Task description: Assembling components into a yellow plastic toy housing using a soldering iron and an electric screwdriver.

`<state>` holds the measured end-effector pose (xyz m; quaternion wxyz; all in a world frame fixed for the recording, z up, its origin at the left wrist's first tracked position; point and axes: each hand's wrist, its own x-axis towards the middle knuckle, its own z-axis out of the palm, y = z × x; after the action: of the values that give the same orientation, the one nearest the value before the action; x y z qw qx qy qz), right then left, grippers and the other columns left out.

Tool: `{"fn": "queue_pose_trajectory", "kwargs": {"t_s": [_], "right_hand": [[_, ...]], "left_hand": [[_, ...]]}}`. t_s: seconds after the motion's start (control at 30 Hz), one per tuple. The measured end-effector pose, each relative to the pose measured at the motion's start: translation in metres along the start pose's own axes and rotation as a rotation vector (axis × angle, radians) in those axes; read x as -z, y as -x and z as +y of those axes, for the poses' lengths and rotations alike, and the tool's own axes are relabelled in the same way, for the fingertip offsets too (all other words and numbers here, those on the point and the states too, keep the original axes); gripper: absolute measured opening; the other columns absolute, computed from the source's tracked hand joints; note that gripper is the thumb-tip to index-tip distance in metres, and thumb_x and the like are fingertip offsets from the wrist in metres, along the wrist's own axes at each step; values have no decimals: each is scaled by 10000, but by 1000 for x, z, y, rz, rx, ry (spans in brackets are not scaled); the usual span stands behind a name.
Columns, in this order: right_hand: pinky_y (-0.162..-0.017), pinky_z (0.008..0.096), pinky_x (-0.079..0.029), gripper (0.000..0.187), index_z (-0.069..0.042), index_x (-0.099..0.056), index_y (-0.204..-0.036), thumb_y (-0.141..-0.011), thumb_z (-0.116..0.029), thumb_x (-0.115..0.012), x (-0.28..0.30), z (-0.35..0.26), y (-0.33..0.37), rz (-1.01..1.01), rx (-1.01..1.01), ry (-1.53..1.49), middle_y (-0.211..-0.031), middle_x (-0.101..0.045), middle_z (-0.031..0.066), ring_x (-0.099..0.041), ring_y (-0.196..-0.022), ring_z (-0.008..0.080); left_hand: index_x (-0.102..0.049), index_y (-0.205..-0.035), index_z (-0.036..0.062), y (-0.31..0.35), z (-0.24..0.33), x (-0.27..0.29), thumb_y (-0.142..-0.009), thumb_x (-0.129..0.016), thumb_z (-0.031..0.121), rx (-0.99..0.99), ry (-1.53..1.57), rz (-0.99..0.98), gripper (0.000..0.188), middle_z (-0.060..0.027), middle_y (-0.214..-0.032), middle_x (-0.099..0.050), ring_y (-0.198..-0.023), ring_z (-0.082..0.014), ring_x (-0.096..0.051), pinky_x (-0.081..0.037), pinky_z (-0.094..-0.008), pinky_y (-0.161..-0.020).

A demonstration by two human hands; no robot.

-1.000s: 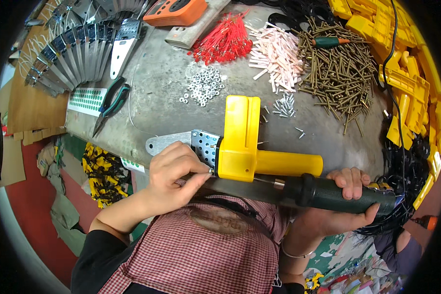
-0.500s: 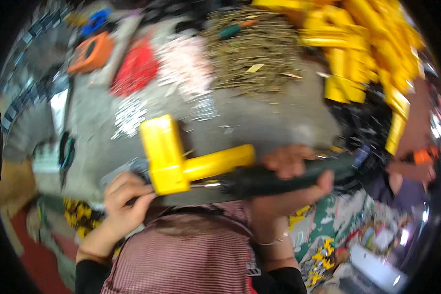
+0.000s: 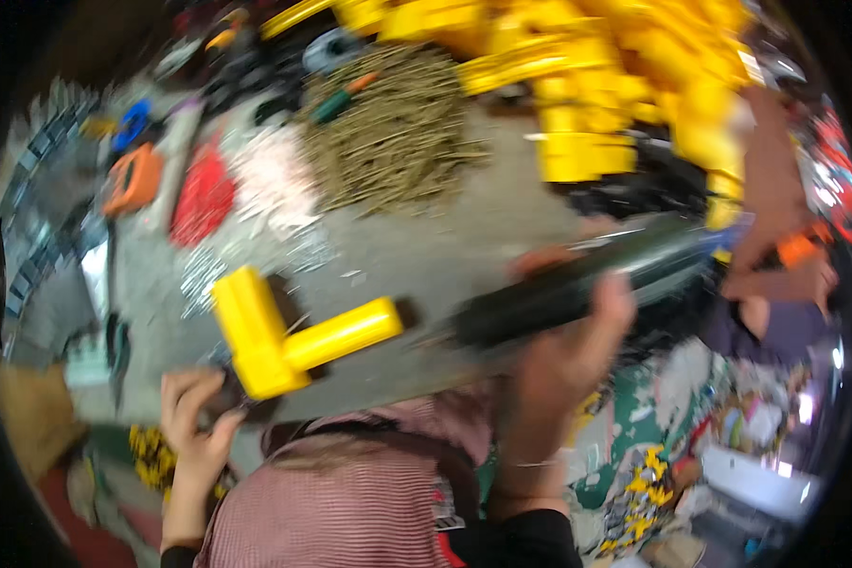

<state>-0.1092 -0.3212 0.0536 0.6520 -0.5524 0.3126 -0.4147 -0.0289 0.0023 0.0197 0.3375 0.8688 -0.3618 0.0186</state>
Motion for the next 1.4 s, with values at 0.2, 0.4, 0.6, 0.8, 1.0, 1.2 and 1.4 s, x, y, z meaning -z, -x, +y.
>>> {"fn": "queue_pose_trajectory", "kwargs": {"t_s": [0.2,0.4,0.6,0.8,1.0,1.2,1.4], "right_hand": [[-1056,340,-354,635,-18,-245,-1500,-955,-133,-550,58,39,-17,38,296,479,-1447,-400,217,-454,-1276,266],[-885,376,-477,465,48,-486,-1265,-967,-309,-479,9,20,17,-611,693,275,-1160,-567,235,-583,-1019,311],[-580,384,-491,135,-42,-627,-861,-912,-146,-559,-13,41,19,-821,512,537,-768,-609,115,-602,-629,305],[-580,373,-517,138,-83,-593,-834,-834,-186,-686,-27,60,21,-700,479,672,-799,-597,85,-624,-679,279],[-655,340,-507,123,-46,-624,-822,-749,-17,-718,73,-27,-103,130,928,729,-841,-654,112,-629,-745,272],[-865,436,-500,470,-65,-642,-1164,-787,-341,-696,157,-79,-171,200,279,1509,-1104,-654,168,-631,-1036,335],[-828,422,-503,409,-33,-544,-1160,-788,-134,-680,193,-76,-204,549,707,1088,-1017,-662,182,-645,-938,356]], "left_hand": [[-599,-1229,51,-6,-12,-11,-687,-760,455,-108,-234,-44,695,-188,-1266,-552,-1041,-363,-573,-449,-445,-868],[-665,-1055,39,-40,6,54,-749,-713,394,-221,-33,-193,471,-129,-888,-677,-711,-256,-662,-499,-335,-612],[-663,-998,-5,-50,-14,35,-715,-753,235,267,67,-220,382,-161,-948,-668,-844,-312,-652,-507,-372,-740],[-548,-1274,22,-24,-8,7,-776,-745,378,-66,-109,-141,644,-182,-1263,-558,-1138,-368,-528,-390,-489,-977],[-452,-1410,75,-8,-27,-4,-810,-735,357,-40,-149,-206,720,-208,-1405,-448,-1249,-412,-436,-348,-494,-1043],[-474,-1385,65,-18,-28,-4,-810,-741,322,-88,-150,-154,684,-221,-1365,-471,-1205,-420,-466,-384,-482,-1008],[-501,-1362,56,-18,-23,-5,-796,-731,321,-82,-190,-140,666,-228,-1288,-503,-1168,-425,-480,-385,-486,-1008]]}}
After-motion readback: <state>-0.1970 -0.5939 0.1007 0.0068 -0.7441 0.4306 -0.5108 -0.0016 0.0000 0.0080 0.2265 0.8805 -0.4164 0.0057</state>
